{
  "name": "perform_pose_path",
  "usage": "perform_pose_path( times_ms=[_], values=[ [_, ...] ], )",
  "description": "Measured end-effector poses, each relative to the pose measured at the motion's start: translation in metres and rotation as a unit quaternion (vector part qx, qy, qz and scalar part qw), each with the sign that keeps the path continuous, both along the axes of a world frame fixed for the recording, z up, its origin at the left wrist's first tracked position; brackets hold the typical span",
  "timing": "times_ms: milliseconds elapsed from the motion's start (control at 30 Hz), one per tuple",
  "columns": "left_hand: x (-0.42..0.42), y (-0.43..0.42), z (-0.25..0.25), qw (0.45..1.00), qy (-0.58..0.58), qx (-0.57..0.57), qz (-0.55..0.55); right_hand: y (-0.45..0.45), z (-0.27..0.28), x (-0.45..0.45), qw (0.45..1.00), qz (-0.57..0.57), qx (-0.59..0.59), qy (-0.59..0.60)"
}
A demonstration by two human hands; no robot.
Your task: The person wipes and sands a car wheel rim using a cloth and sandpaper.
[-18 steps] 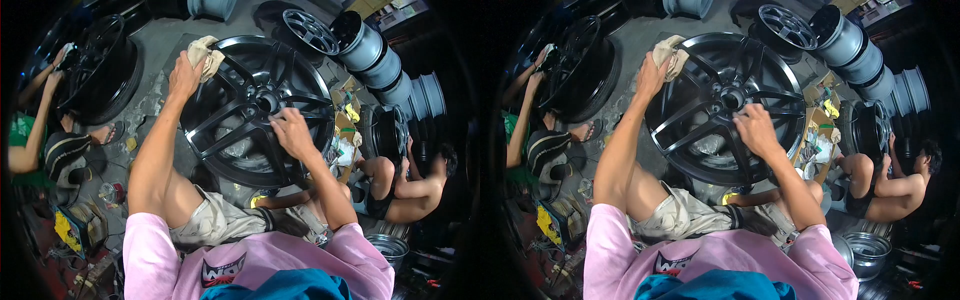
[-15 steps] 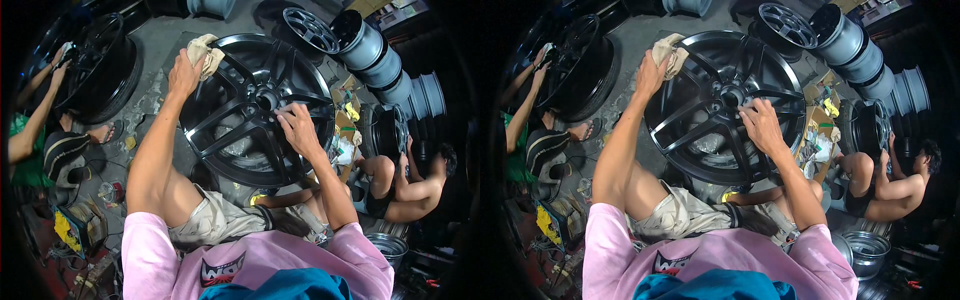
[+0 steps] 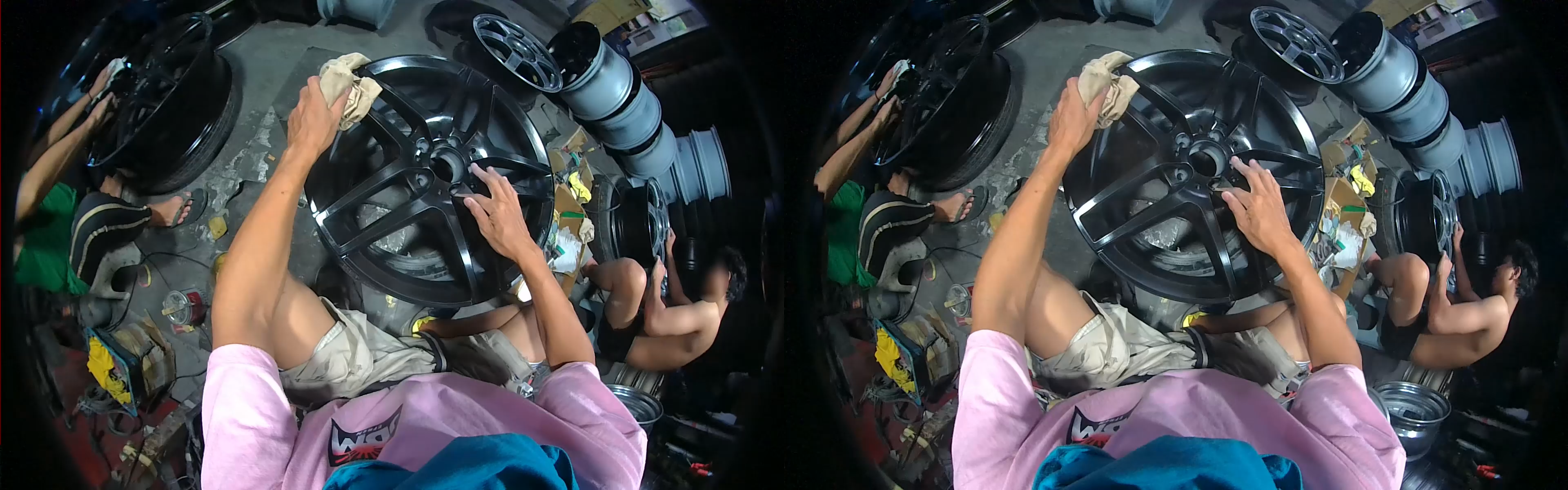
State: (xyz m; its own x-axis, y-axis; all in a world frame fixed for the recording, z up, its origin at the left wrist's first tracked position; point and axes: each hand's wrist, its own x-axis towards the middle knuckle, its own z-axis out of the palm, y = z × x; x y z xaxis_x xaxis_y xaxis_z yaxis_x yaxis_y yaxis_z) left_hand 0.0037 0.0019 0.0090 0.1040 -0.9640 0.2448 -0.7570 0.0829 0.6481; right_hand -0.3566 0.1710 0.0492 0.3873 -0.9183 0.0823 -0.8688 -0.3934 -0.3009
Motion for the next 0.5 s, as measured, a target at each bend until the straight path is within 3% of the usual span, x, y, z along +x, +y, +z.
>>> perform_pose_path(
  times_ms=[100,167,233,400,500],
  values=[
    [0.0,-0.001,-0.005,1.0,0.01,-0.01,-0.008,0.005,0.012,0.003,0.999,0.012,-0.041,-0.006],
    [-0.001,0.001,-0.003,1.0,0.006,-0.021,-0.005,0.009,0.019,0.018,0.989,-0.052,-0.087,-0.11],
    [-0.004,-0.001,-0.001,1.0,0.007,0.008,0.001,0.004,0.012,0.026,0.985,-0.012,-0.16,-0.069],
    [-0.003,0.001,0.001,1.0,0.0,0.001,0.001,-0.052,-0.008,0.045,0.976,0.021,-0.214,-0.015],
    [-0.004,0.004,0.004,1.0,0.001,0.006,0.003,-0.068,-0.023,0.064,0.984,0.074,-0.158,-0.019]
  ],
)
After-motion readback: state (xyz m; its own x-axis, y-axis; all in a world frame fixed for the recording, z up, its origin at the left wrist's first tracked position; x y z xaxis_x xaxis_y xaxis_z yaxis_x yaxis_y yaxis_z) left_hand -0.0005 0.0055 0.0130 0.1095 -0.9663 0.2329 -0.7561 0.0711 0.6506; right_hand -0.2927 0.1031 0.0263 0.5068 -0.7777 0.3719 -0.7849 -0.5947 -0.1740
